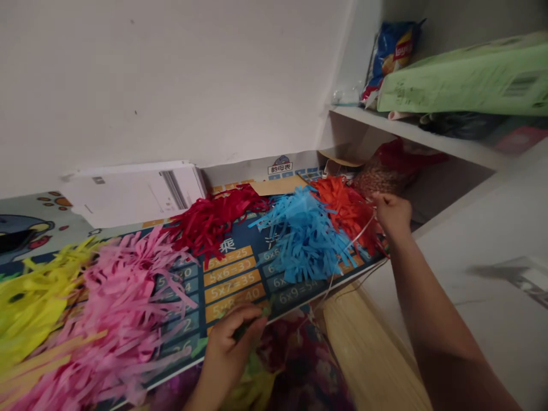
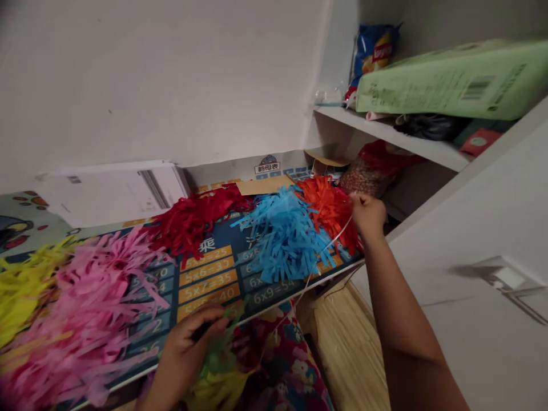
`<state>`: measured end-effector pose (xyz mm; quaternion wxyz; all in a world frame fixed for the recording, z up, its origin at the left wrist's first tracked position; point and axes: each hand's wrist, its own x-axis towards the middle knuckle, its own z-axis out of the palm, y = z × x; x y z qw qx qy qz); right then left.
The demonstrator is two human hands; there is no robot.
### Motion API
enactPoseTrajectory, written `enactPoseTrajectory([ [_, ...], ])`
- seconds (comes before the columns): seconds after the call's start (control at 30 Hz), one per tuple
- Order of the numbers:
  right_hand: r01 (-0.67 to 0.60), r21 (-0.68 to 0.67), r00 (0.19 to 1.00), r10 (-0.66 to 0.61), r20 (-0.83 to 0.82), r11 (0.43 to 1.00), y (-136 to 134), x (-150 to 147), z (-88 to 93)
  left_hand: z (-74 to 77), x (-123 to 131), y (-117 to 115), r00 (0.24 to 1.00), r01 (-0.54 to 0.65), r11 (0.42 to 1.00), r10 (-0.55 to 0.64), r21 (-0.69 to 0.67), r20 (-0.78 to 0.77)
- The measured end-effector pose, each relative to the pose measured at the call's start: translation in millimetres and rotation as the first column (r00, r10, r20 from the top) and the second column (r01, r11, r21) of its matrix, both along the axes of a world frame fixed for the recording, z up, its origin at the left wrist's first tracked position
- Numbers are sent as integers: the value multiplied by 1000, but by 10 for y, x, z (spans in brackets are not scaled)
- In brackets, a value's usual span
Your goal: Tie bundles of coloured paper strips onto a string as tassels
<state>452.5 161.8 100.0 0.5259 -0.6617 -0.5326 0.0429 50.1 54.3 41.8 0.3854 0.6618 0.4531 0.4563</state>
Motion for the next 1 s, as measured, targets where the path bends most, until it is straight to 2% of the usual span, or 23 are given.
enactPoseTrajectory([
  [0.03,-14,-12,1000,14,7,1000,-172,-264,-16,20,41,-6,998,22,996,-17,-82,67],
  [0.07,-89,-54,996,90,16,995,-351,-562,-48,47,98,-10,989,62,986,-40,-153,143],
  [0.1,-212,-102,976,216,24,972,-528,-871,-91,76,167,-9,974,112,972,-66,-206,218],
  [0.13,-408,-167,907,419,36,898,-694,-1164,-138,100,241,-1,955,155,964,-89,-218,285],
  [0.17,-479,-211,865,499,51,852,-839,-1421,-186,114,315,12,940,197,961,-128,-196,318],
  [0.27,-470,-179,870,487,69,864,-1083,-1879,-318,73,485,50,917,239,949,-151,-205,371],
  [0.43,-527,-83,845,512,-157,846,-1116,-1931,-501,-90,549,-10,842,315,914,-146,-254,520],
  [0.53,-543,-112,798,470,-379,832,-1113,-1909,-577,-105,511,-76,847,391,837,-165,-383,505],
  [0.6,-557,-80,698,413,-585,827,-1089,-1916,-602,-93,467,-102,877,405,806,-210,-431,431],
  [0.67,-557,10,537,369,-759,831,-1062,-1931,-600,-87,412,-105,896,402,795,-241,-454,372],
  [0.73,-578,70,396,354,-847,813,-1063,-1943,-578,-88,346,-85,907,374,810,-217,-452,362],
  [0.77,-585,74,374,350,-859,807,-1083,-1947,-564,-88,308,-69,909,345,829,-177,-440,378],
  [0.8,-580,55,399,343,-851,812,-1115,-1952,-552,-86,267,-51,905,300,850,-110,-432,412],
  [0.87,-554,-38,553,334,-763,832,-1206,-1966,-538,-76,183,-17,857,216,852,69,-476,512],
  [0.93,-540,-148,714,358,-601,829,-1302,-1999,-540,-60,109,8,777,200,785,237,-586,584],
  [1.0,-557,-220,786,423,-452,800,-1375,-2057,-551,-45,59,17,710,228,716,342,-660,616],
])
